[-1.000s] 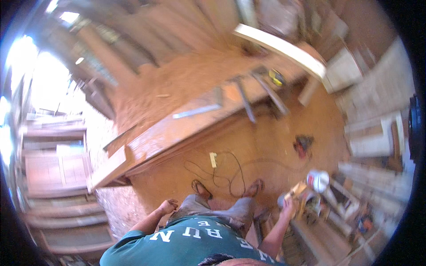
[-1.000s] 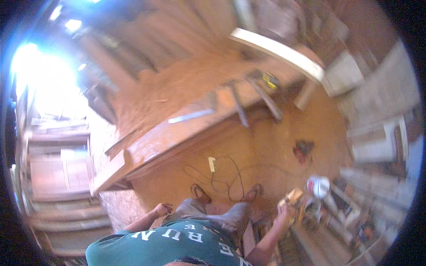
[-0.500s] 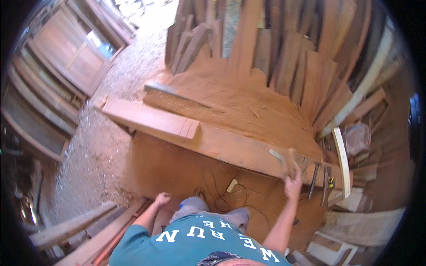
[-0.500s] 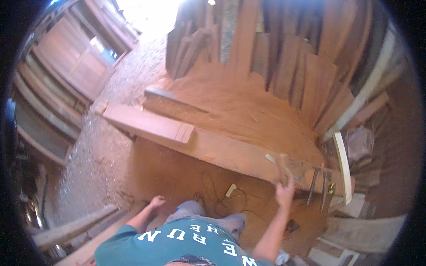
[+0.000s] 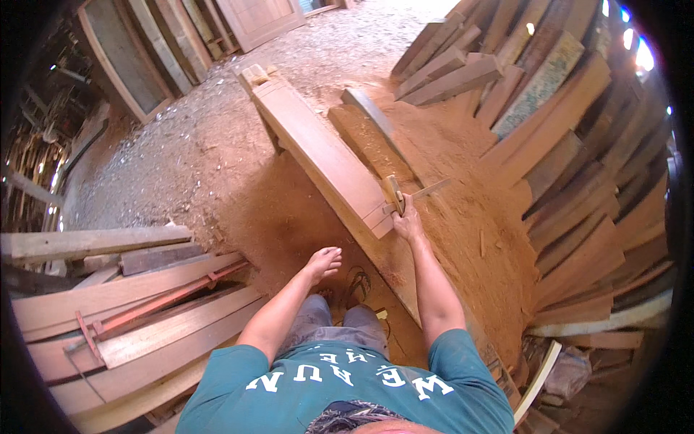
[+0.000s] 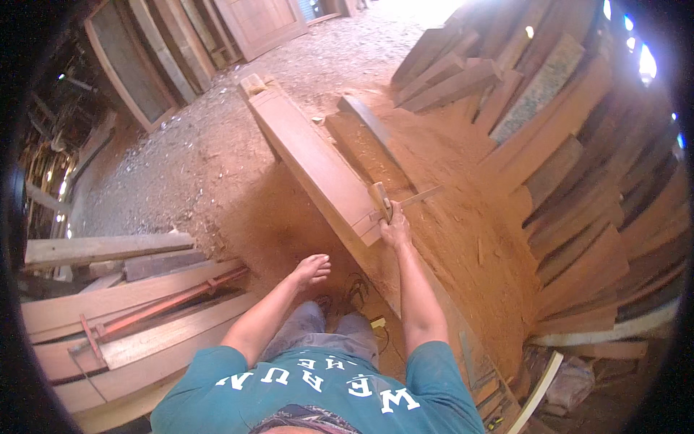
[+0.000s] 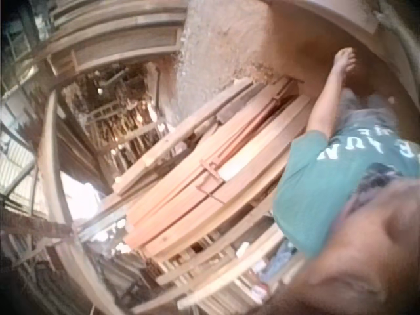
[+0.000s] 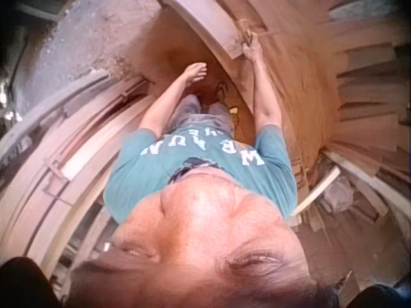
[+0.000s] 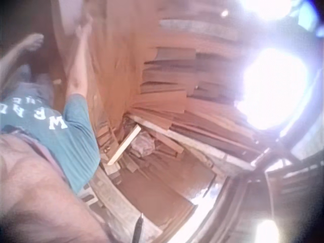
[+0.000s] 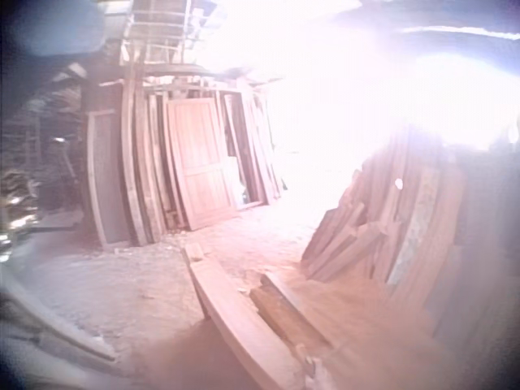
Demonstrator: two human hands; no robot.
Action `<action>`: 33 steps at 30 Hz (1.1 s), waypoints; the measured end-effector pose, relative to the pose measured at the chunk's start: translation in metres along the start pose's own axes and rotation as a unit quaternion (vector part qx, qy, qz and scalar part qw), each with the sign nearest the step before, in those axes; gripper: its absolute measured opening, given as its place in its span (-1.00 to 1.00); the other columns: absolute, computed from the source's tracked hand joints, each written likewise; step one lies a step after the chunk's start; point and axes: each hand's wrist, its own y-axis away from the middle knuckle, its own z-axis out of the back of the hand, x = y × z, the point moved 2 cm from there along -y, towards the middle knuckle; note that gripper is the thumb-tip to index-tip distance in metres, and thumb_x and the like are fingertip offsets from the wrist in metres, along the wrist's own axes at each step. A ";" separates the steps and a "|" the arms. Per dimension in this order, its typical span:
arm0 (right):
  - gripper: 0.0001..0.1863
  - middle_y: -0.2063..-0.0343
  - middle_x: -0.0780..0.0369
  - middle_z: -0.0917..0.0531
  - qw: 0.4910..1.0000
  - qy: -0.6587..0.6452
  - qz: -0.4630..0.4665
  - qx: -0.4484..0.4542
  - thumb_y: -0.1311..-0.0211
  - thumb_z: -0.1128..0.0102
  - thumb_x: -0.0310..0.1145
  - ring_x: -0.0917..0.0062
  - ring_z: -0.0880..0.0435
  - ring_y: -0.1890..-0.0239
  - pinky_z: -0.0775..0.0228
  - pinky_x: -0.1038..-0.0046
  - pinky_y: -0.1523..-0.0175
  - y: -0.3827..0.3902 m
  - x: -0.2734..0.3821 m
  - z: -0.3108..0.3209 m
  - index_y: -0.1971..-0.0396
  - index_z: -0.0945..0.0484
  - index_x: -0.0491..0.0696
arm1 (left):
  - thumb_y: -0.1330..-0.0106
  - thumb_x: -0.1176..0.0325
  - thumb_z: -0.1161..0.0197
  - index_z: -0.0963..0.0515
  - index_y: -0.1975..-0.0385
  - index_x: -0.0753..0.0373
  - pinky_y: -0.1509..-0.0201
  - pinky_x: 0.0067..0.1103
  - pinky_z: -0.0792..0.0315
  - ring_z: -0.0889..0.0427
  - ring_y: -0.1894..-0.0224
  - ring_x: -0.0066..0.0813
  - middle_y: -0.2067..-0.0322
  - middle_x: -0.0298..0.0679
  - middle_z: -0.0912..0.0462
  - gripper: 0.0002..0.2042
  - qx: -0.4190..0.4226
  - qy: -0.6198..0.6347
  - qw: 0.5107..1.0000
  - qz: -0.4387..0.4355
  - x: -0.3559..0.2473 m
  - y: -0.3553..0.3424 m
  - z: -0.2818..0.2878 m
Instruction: The person uses a chisel and a small axe to carve a rectangular wooden plank. They position the chisel on the wood and strike it with the axe to remove material, creating a groove or notch. The person works on the plank while it rests on the ground in a workshop environment.
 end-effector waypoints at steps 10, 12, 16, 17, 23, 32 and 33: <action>-0.39 0.02 -0.19 -0.66 0.983 0.017 -0.005 0.181 -0.24 -0.17 -0.33 -0.14 -0.64 -0.10 -0.47 -0.01 -0.16 0.042 0.029 -0.035 -0.31 -0.27 0.09 | -0.26 -0.08 -0.46 -0.21 -0.47 0.35 -0.37 -0.26 -0.36 -0.42 -0.37 -0.12 -0.40 -0.01 -0.37 -0.09 -0.119 0.108 0.987 -0.011 -0.017 -0.051 -0.028; -0.39 0.03 -0.19 -0.66 0.979 -0.017 -0.012 0.203 -0.24 -0.17 -0.34 -0.17 -0.63 -0.08 -0.47 -0.03 -0.14 0.059 0.045 -0.031 -0.31 -0.27 0.10 | -0.22 -0.05 -0.50 -0.35 -0.37 0.43 -0.34 -0.32 -0.40 -0.53 -0.29 -0.14 -0.28 0.00 -0.54 -0.15 -0.098 0.130 0.985 -0.060 0.003 -0.058 -0.004; -0.42 0.12 -0.17 -0.68 0.990 -0.054 -0.006 0.127 -0.23 -0.17 -0.38 -0.14 -0.66 -0.03 -0.49 0.02 -0.08 0.064 0.032 -0.005 -0.26 -0.29 0.08 | -0.13 -0.05 -0.54 -0.51 -0.13 0.48 -0.22 -0.28 -0.51 -0.64 -0.16 -0.11 -0.12 0.15 -0.64 -0.25 -0.263 -0.085 0.957 -0.089 -0.017 -0.012 0.013; -0.43 0.14 -0.17 -0.68 0.993 -0.056 -0.017 0.105 -0.22 -0.17 -0.40 -0.13 -0.67 -0.01 -0.50 0.03 -0.06 0.064 0.031 0.013 -0.26 -0.30 0.07 | -0.07 -0.08 -0.56 -0.43 -0.11 0.46 -0.18 -0.21 -0.54 -0.68 -0.10 0.00 -0.07 0.21 -0.64 -0.20 -0.353 -0.197 0.913 -0.049 -0.041 0.015 0.001; -0.42 0.15 -0.15 -0.68 0.989 -0.083 -0.083 0.090 -0.21 -0.14 -0.42 -0.07 -0.69 0.01 -0.50 0.10 -0.06 0.026 0.017 0.030 -0.27 -0.30 0.03 | 0.05 0.15 -0.55 -0.31 -0.12 0.38 -0.24 -0.17 -0.47 -0.57 -0.16 0.09 -0.07 0.20 -0.56 -0.23 -0.412 -0.227 0.865 -0.174 -0.068 0.022 -0.032; -0.35 -0.11 -0.13 -0.59 0.991 -0.076 -0.053 0.093 -0.23 -0.15 -0.36 0.04 -0.58 -0.22 -0.39 0.16 -0.28 0.018 0.038 0.036 -0.36 -0.29 -0.07 | 0.14 0.40 -0.48 -0.13 -0.38 0.34 -0.47 -0.24 -0.25 -0.34 -0.33 0.09 -0.22 0.15 -0.36 -0.04 -0.402 -0.151 0.855 -0.292 -0.091 -0.009 -0.089; -0.36 -0.11 -0.13 -0.59 0.993 -0.078 -0.024 0.085 -0.25 -0.16 -0.34 0.04 -0.58 -0.21 -0.38 0.16 -0.28 0.017 0.032 0.034 -0.36 -0.29 -0.07 | 0.12 0.40 -0.48 -0.12 -0.39 0.36 -0.47 -0.24 -0.24 -0.31 -0.35 0.10 -0.26 0.16 -0.32 -0.03 -0.386 -0.158 0.858 -0.300 -0.086 -0.015 -0.084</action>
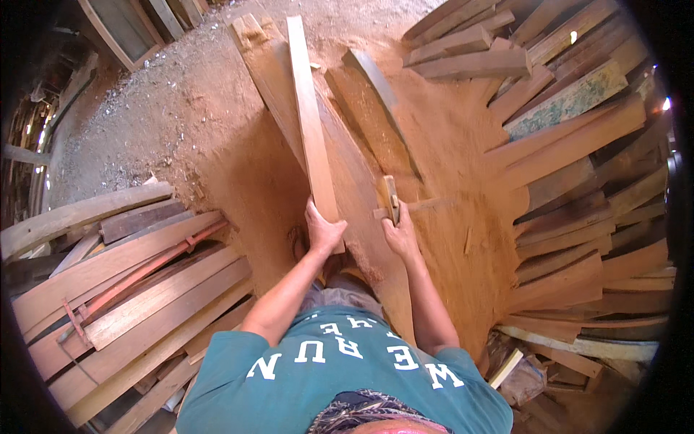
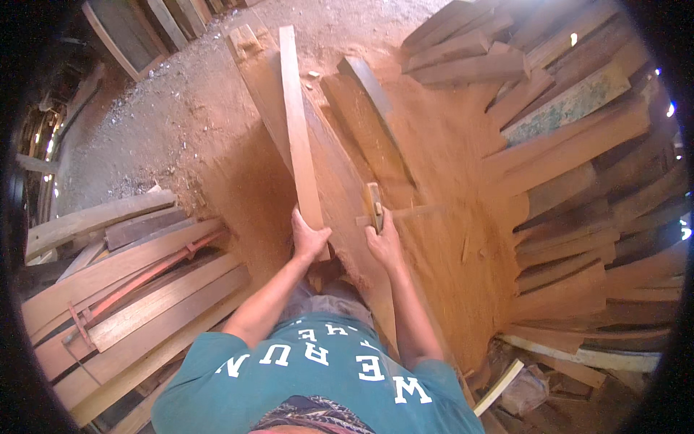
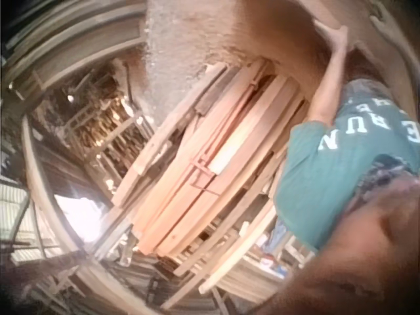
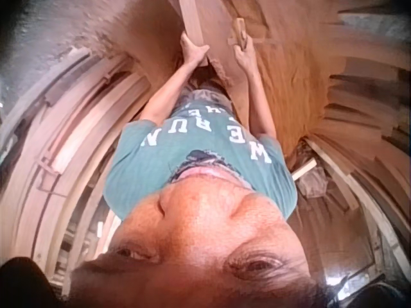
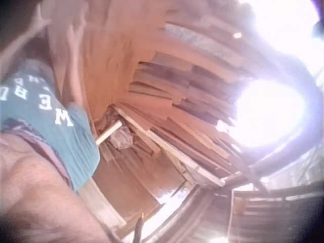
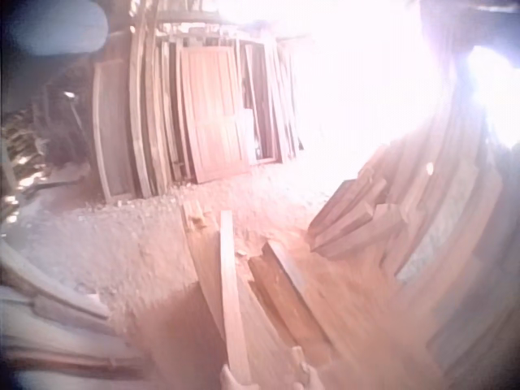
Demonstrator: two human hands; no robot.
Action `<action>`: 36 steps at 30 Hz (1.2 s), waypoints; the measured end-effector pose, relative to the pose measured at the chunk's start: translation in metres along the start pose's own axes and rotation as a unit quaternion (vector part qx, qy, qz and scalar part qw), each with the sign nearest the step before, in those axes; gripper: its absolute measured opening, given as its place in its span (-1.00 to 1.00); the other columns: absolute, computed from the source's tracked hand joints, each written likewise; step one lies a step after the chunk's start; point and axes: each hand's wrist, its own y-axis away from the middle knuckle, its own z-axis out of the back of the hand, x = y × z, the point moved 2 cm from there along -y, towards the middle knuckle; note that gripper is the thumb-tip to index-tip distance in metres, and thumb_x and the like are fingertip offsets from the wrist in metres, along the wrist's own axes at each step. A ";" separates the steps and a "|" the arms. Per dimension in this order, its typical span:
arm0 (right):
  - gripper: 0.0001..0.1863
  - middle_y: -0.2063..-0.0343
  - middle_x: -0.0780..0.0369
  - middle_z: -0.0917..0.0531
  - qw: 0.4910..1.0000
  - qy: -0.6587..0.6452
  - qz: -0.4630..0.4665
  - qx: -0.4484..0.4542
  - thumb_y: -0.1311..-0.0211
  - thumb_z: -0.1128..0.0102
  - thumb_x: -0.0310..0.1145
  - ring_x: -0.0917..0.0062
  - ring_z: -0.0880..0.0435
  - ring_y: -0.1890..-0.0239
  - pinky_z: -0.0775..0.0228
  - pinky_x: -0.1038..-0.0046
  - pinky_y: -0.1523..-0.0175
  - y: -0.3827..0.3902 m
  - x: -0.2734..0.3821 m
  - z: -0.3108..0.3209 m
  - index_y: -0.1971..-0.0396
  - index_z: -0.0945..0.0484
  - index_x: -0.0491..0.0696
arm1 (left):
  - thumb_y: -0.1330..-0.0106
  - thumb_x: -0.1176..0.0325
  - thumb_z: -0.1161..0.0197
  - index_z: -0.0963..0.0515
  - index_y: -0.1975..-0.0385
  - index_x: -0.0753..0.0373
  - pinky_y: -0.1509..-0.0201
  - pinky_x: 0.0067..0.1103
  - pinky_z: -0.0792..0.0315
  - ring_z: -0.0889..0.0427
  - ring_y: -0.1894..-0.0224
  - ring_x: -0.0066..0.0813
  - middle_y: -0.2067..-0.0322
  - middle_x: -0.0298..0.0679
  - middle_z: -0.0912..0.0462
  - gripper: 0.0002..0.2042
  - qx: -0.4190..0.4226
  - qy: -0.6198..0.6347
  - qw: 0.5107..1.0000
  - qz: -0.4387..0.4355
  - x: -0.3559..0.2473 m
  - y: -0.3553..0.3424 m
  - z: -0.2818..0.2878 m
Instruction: The person uses a chisel and a small axe to carve a rectangular wooden plank. They position the chisel on the wood and strike it with the axe to remove material, creating a groove or notch. The person works on the plank while it rests on the ground in a workshop environment.
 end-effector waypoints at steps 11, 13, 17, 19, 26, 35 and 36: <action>-0.42 -0.01 -0.16 -0.65 0.996 0.002 -0.079 0.036 -0.41 -0.17 -0.14 -0.04 -0.64 -0.13 -0.44 0.11 -0.20 0.014 0.006 -0.005 -0.32 -0.30 -0.06 | -0.38 -0.11 -0.28 -0.13 -0.45 0.47 -0.50 -0.28 -0.21 -0.34 -0.44 0.00 -0.37 0.27 -0.34 -0.12 0.098 0.055 0.987 0.115 -0.015 -0.073 0.012; -0.42 0.00 -0.17 -0.65 0.994 0.015 -0.087 0.059 -0.40 -0.18 -0.13 -0.07 -0.65 -0.11 -0.46 0.08 -0.18 0.022 0.008 -0.017 -0.31 -0.31 -0.06 | -0.45 -0.17 -0.17 -0.07 -0.50 0.38 -0.52 -0.28 -0.20 -0.30 -0.47 0.01 -0.41 0.16 -0.32 -0.13 0.139 0.078 0.975 0.155 -0.010 -0.109 0.022; -0.40 0.02 -0.23 -0.64 0.992 0.055 -0.081 0.085 -0.37 -0.22 -0.12 -0.13 -0.62 -0.10 -0.46 0.02 -0.16 0.022 0.037 -0.051 -0.30 -0.32 -0.07 | -0.50 -0.17 -0.08 0.10 -0.58 0.22 -0.54 -0.29 -0.16 -0.21 -0.52 -0.03 -0.48 0.07 -0.23 -0.14 0.253 0.051 0.950 0.176 -0.014 -0.156 0.019; -0.38 0.11 -0.25 -0.66 0.991 0.069 -0.069 0.090 -0.32 -0.31 -0.09 -0.20 -0.63 -0.02 -0.47 -0.03 -0.10 0.023 0.046 -0.061 -0.23 -0.33 -0.09 | -0.53 -0.14 -0.05 0.14 -0.59 0.19 -0.55 -0.30 -0.15 -0.18 -0.54 -0.05 -0.50 0.05 -0.21 -0.17 0.277 0.025 0.951 0.135 0.003 -0.161 0.011; -0.36 0.23 -0.26 -0.68 0.990 0.071 -0.073 0.097 -0.27 -0.40 -0.05 -0.26 -0.65 0.08 -0.47 -0.10 0.02 0.031 0.032 -0.074 -0.15 -0.31 -0.09 | -0.56 -0.06 -0.04 0.07 -0.58 0.20 -0.55 -0.33 -0.14 -0.23 -0.52 -0.07 -0.48 0.04 -0.24 -0.24 0.270 0.051 0.958 0.085 0.001 -0.162 0.006; -0.40 0.24 -0.28 -0.66 0.987 0.076 -0.074 0.117 -0.30 -0.37 -0.06 -0.30 -0.62 0.09 -0.48 -0.11 0.04 0.045 0.030 -0.069 -0.06 -0.26 -0.13 | -0.58 0.02 -0.07 -0.03 -0.54 0.28 -0.52 -0.36 -0.18 -0.30 -0.47 -0.13 -0.43 0.06 -0.33 -0.30 0.253 0.019 0.967 0.026 -0.005 -0.149 0.013; -0.40 0.23 -0.28 -0.66 0.989 0.077 -0.069 0.107 -0.31 -0.37 -0.06 -0.30 -0.62 0.09 -0.48 -0.10 0.04 0.030 0.035 -0.075 -0.06 -0.26 -0.13 | -0.55 -0.08 -0.07 -0.04 -0.53 0.30 -0.51 -0.33 -0.20 -0.31 -0.47 -0.07 -0.42 0.10 -0.33 -0.25 0.257 0.024 0.966 0.019 -0.001 -0.149 0.014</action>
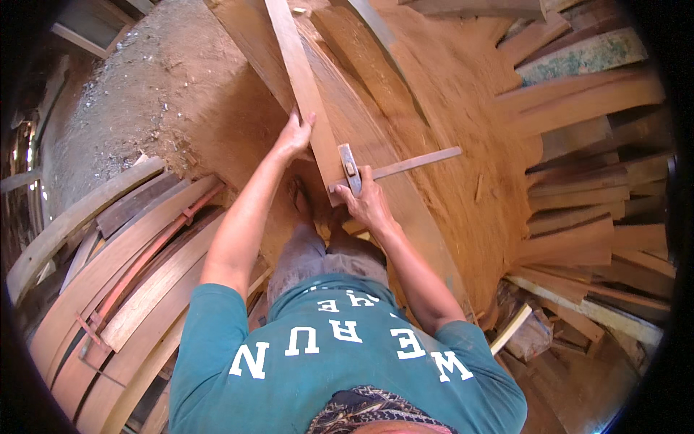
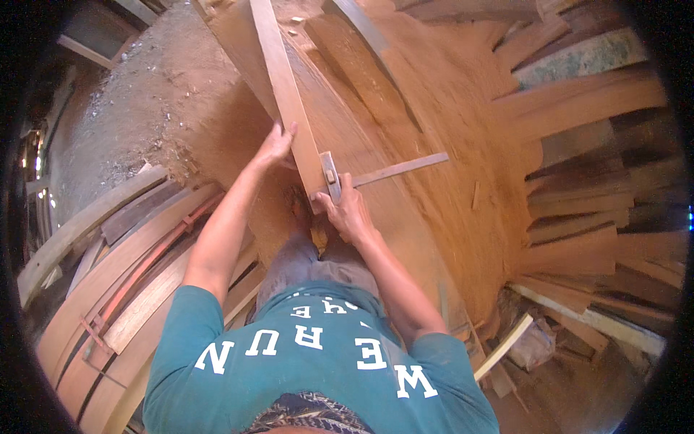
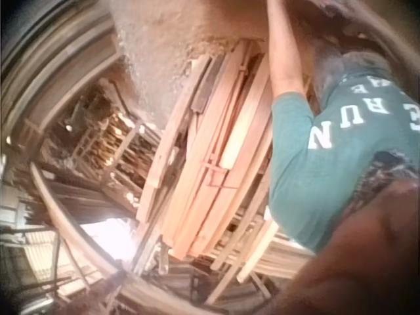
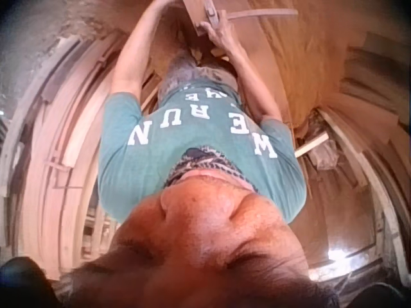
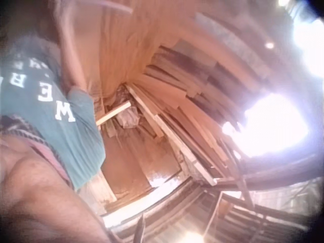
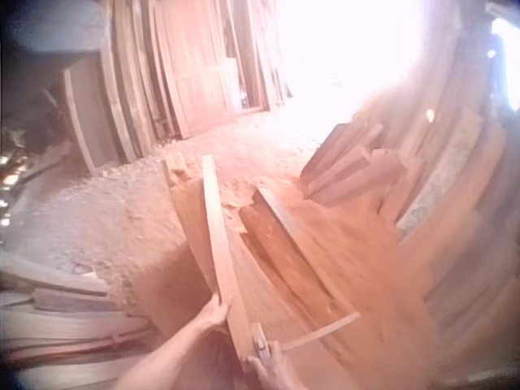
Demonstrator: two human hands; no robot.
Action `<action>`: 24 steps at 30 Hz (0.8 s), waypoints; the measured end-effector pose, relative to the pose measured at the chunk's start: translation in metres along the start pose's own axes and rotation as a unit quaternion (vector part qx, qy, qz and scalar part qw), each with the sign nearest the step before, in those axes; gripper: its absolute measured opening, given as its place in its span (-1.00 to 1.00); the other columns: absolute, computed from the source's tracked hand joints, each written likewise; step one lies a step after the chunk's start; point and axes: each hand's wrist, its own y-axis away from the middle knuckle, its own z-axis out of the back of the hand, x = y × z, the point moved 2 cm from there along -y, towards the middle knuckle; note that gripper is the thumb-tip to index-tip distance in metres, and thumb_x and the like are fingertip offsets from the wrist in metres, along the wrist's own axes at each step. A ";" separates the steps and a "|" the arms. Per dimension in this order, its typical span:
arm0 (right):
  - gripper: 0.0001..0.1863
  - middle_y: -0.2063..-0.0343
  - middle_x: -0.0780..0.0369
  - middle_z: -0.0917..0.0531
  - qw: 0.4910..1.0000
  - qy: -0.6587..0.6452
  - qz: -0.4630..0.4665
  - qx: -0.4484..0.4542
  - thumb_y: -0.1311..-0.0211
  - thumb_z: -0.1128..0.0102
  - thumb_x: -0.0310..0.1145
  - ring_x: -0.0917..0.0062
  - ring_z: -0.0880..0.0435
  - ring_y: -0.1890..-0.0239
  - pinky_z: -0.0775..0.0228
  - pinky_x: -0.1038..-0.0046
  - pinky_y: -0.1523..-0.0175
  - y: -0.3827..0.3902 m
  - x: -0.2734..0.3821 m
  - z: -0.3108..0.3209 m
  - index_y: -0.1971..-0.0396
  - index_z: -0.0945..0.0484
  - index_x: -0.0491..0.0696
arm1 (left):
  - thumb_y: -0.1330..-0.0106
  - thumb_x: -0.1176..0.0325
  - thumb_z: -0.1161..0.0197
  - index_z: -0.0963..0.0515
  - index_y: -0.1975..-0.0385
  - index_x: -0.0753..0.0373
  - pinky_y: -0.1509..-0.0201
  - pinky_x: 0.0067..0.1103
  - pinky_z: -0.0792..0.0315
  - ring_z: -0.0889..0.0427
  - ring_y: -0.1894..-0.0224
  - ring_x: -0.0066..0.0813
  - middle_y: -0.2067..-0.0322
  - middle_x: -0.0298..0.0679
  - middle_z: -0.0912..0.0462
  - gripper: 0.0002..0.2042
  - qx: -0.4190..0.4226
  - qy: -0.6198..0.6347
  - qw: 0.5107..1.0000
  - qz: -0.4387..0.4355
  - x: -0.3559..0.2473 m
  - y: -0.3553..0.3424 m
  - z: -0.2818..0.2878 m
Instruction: The person uses a chisel and a small axe to carve a rectangular wooden plank. They position the chisel on the wood and strike it with the axe to remove material, creating a groove or notch. The person works on the plank while it rests on the ground in a workshop environment.
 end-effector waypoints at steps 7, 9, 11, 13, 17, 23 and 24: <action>-0.33 0.14 -0.28 -0.67 1.000 0.013 -0.010 0.014 -0.28 -0.36 0.06 -0.23 -0.64 -0.02 -0.49 -0.07 -0.05 -0.061 0.032 0.002 -0.13 -0.30 -0.09 | -0.51 -0.20 -0.07 0.25 -0.60 -0.15 -0.08 0.29 -0.52 -0.09 -0.51 0.24 -0.56 -0.06 0.03 -0.17 0.089 0.158 0.968 0.171 -0.006 0.008 0.019; -0.36 0.16 -0.26 -0.68 0.999 0.028 -0.019 0.000 -0.30 -0.34 0.03 -0.24 -0.65 0.01 -0.50 -0.07 -0.04 -0.066 0.026 0.009 -0.13 -0.32 -0.09 | -0.51 -0.31 0.08 0.27 -0.60 -0.25 -0.18 0.30 -0.41 -0.11 -0.49 0.34 -0.58 -0.09 0.08 -0.21 0.122 0.143 0.968 0.168 -0.021 0.004 0.018; -0.38 0.19 -0.23 -0.69 1.000 0.002 -0.019 0.001 -0.31 -0.33 0.04 -0.22 -0.66 0.02 -0.50 -0.06 -0.02 -0.080 0.042 0.018 -0.11 -0.33 -0.08 | -0.52 -0.32 0.13 0.29 -0.61 -0.23 -0.27 0.25 -0.35 -0.14 -0.48 0.35 -0.59 -0.05 0.10 -0.21 0.116 0.135 0.967 0.183 -0.017 -0.008 0.033; -0.40 0.21 -0.21 -0.70 1.000 -0.010 -0.014 -0.011 -0.32 -0.32 0.05 -0.21 -0.67 0.04 -0.49 -0.05 0.00 -0.105 0.062 0.025 -0.09 -0.34 -0.07 | -0.53 -0.28 0.10 0.29 -0.61 -0.20 -0.33 0.20 -0.32 -0.17 -0.47 0.35 -0.58 -0.01 0.09 -0.20 0.113 0.170 0.961 0.189 -0.022 -0.027 0.057; -0.45 0.23 -0.20 -0.70 0.998 -0.002 0.011 -0.058 -0.34 -0.30 0.04 -0.19 -0.68 0.06 -0.50 -0.06 0.05 -0.195 0.113 0.035 -0.05 -0.36 -0.06 | -0.51 -0.20 -0.02 0.32 -0.62 -0.13 -0.37 0.17 -0.28 -0.20 -0.46 0.33 -0.57 0.03 0.06 -0.15 0.106 0.197 0.963 0.151 -0.039 -0.099 0.112; -0.41 0.19 -0.25 -0.69 0.994 -0.015 0.033 -0.101 -0.35 -0.29 0.06 -0.23 -0.65 0.02 -0.51 -0.06 0.01 -0.378 0.184 0.039 -0.09 -0.32 -0.07 | -0.32 -0.12 -0.34 0.33 -0.62 -0.12 -0.36 0.18 -0.27 -0.24 -0.49 0.04 -0.51 0.12 -0.08 0.06 0.115 0.173 0.971 0.120 -0.089 -0.215 0.160; -0.40 0.18 -0.26 -0.69 0.995 -0.017 0.042 -0.094 -0.34 -0.29 0.06 -0.23 -0.65 0.02 -0.51 -0.06 0.00 -0.411 0.202 0.038 -0.09 -0.32 -0.07 | -0.24 -0.06 -0.45 0.38 -0.60 0.09 -0.41 -0.11 -0.29 -0.29 -0.47 -0.06 -0.47 0.13 -0.18 0.18 0.073 0.132 0.987 0.059 -0.088 -0.234 0.162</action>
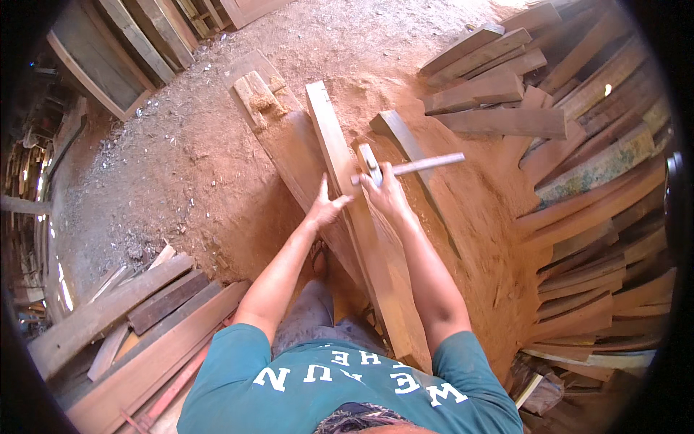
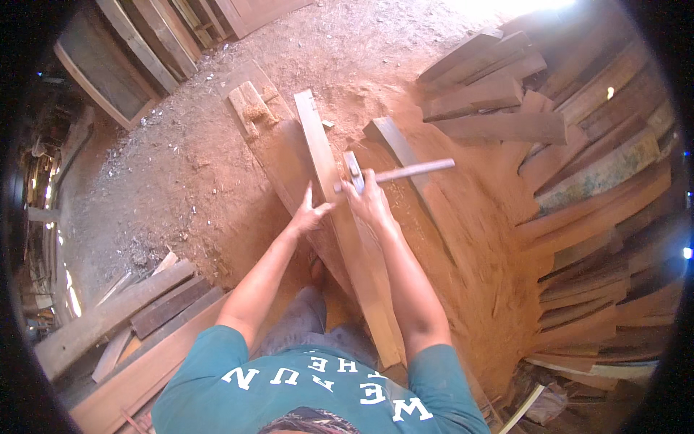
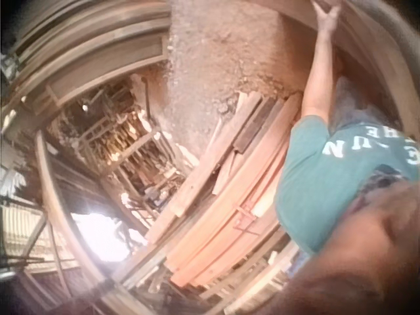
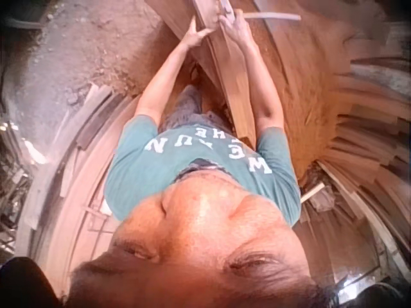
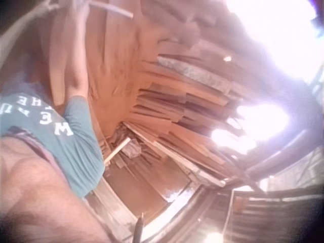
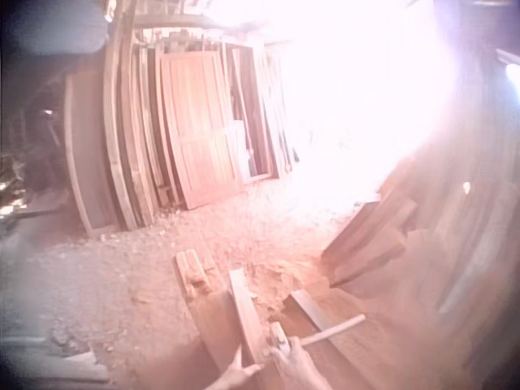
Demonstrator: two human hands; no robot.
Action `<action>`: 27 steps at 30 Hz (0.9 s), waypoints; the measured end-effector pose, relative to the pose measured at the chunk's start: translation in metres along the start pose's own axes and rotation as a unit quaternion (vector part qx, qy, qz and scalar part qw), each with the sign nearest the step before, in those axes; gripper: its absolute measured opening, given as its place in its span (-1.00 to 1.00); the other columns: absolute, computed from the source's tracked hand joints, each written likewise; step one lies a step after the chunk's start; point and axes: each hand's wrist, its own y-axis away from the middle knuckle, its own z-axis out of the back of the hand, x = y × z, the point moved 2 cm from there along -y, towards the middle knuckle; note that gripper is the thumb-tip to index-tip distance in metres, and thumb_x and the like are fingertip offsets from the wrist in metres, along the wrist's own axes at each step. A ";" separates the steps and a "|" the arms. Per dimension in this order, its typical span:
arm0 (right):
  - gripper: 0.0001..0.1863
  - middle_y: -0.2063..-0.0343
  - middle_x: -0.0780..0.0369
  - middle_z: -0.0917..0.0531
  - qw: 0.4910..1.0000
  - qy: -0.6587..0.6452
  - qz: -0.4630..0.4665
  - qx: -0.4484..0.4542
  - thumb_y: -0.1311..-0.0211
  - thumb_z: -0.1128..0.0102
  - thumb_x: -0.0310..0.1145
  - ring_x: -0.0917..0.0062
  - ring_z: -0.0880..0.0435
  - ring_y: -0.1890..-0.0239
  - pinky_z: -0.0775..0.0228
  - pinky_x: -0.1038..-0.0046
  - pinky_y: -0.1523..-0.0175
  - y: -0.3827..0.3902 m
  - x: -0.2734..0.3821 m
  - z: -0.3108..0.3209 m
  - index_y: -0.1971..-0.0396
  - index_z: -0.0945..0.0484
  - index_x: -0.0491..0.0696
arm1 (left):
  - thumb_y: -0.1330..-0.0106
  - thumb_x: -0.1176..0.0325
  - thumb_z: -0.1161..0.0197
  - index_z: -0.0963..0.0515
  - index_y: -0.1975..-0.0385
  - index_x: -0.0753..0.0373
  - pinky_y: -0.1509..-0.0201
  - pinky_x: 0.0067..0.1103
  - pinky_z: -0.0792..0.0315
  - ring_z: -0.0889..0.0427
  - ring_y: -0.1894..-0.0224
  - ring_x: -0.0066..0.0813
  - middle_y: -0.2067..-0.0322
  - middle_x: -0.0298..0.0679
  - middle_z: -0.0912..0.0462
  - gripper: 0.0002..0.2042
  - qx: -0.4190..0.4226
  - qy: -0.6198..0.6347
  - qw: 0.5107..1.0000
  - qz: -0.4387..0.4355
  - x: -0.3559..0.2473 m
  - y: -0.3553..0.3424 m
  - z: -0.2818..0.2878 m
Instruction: The person uses a chisel and a small axe to carve a rectangular wooden plank. They position the chisel on the wood and strike it with the axe to remove material, creating a groove or notch. The person works on the plank while it rests on the ground in a workshop environment.
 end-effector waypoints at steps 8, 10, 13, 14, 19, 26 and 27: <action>-0.28 0.13 -0.19 -0.69 1.000 0.017 -0.015 0.006 -0.23 -0.43 0.11 -0.09 -0.69 0.00 -0.51 0.04 -0.04 -0.169 0.072 -0.050 -0.11 -0.37 -0.12 | -0.14 0.20 -0.58 0.54 -0.56 0.19 -0.54 -0.33 -0.20 -0.22 -0.52 -0.11 -0.55 0.11 0.01 0.32 0.030 -0.058 0.996 -0.064 -0.018 -0.045 0.011; -0.27 0.11 -0.20 -0.68 1.000 0.014 0.017 -0.017 -0.21 -0.44 0.11 -0.09 -0.68 0.00 -0.51 0.05 -0.04 -0.197 0.084 -0.061 -0.10 -0.36 -0.14 | -0.16 0.23 -0.56 0.55 -0.56 0.19 -0.54 -0.33 -0.20 -0.22 -0.51 -0.10 -0.54 0.11 0.00 0.30 0.025 -0.048 0.993 -0.104 -0.014 -0.046 0.013; -0.22 0.07 -0.26 -0.64 1.000 0.010 0.022 -0.018 -0.17 -0.45 0.14 -0.11 -0.65 -0.06 -0.51 0.07 -0.09 -0.262 0.098 -0.063 -0.08 -0.34 -0.19 | -0.18 0.29 -0.52 0.54 -0.56 0.20 -0.54 -0.33 -0.21 -0.22 -0.51 -0.10 -0.54 0.09 -0.02 0.27 0.052 -0.011 0.995 -0.085 -0.026 -0.046 0.010; -0.21 0.07 -0.26 -0.64 1.000 0.017 0.010 -0.003 -0.17 -0.45 0.15 -0.10 -0.65 -0.07 -0.50 0.06 -0.10 -0.277 0.100 -0.063 -0.09 -0.34 -0.19 | -0.17 0.30 -0.52 0.54 -0.56 0.20 -0.54 -0.33 -0.20 -0.22 -0.51 -0.10 -0.54 0.09 -0.02 0.27 0.057 0.006 0.995 -0.076 -0.028 -0.045 0.009; -0.18 0.05 -0.24 -0.65 0.999 0.026 0.006 0.040 -0.19 -0.43 0.16 -0.08 -0.65 -0.09 -0.49 0.04 -0.14 -0.251 0.091 -0.068 -0.15 -0.34 -0.19 | -0.15 0.34 -0.54 0.51 -0.57 0.21 -0.54 -0.34 -0.19 -0.22 -0.51 -0.12 -0.53 0.07 -0.03 0.27 0.058 0.054 0.994 -0.075 -0.018 -0.056 0.020; -0.27 0.09 -0.25 -0.66 0.999 0.035 -0.013 0.030 -0.25 -0.37 0.08 -0.15 -0.65 -0.06 -0.54 0.01 -0.08 -0.286 0.114 -0.059 -0.13 -0.31 -0.18 | -0.14 0.34 -0.57 0.51 -0.57 0.18 -0.54 -0.37 -0.18 -0.21 -0.51 -0.16 -0.54 0.06 0.00 0.29 0.074 0.045 0.995 -0.050 -0.027 -0.053 0.015; -0.27 0.10 -0.24 -0.66 0.998 0.043 -0.014 0.040 -0.26 -0.36 0.07 -0.14 -0.66 -0.06 -0.55 0.01 -0.09 -0.289 0.121 -0.056 -0.14 -0.31 -0.18 | -0.14 0.34 -0.57 0.52 -0.57 0.18 -0.54 -0.37 -0.18 -0.21 -0.51 -0.16 -0.54 0.06 0.00 0.30 0.080 0.066 0.994 -0.033 -0.030 -0.052 0.015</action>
